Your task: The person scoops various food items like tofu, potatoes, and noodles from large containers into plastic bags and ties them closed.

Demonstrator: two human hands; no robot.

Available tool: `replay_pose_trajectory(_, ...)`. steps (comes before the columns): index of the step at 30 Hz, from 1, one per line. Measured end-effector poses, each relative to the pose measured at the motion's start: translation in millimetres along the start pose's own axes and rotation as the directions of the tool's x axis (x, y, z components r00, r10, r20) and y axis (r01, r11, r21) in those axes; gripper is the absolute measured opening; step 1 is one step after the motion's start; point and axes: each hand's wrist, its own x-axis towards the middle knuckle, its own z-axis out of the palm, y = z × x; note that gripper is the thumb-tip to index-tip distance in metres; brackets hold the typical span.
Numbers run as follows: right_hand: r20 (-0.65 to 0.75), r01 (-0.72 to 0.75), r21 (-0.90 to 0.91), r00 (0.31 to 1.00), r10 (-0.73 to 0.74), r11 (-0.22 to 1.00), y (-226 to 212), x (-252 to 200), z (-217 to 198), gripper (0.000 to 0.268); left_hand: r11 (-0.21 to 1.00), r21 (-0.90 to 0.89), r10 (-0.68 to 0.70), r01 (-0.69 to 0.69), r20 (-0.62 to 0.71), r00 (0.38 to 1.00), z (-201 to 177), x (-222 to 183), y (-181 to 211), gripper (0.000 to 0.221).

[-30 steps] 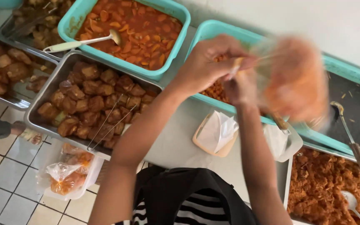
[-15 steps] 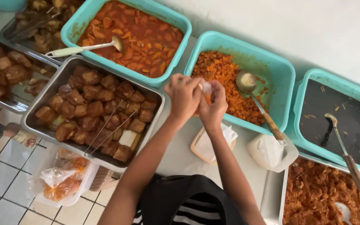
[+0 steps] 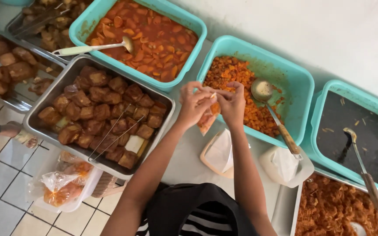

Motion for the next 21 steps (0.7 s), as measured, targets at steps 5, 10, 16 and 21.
replay_pose_trajectory(5,0.166,0.21,-0.572,0.976,-0.138,0.793,10,4,-6,0.041,0.938,-0.102,-0.311,0.331,0.172,0.935,38,-3,-49,0.02)
replay_pose_trajectory(10,0.405,0.425,-0.904,0.888,-0.216,0.051,41,-4,-16,0.025,0.9,-0.297,-0.344,0.318,-0.038,0.938,55,4,-20,0.037)
replay_pose_trajectory(16,0.567,0.568,-0.799,0.821,-0.07,0.197,47,24,-25,0.018,0.854,-0.41,-0.338,0.321,0.033,0.941,55,-24,-24,0.111)
replay_pose_trajectory(21,0.37,-0.032,0.045,0.929,0.013,0.998,-131,-38,-5,0.027,0.915,-0.348,0.096,-0.204,-0.304,0.948,-4,-27,44,0.012)
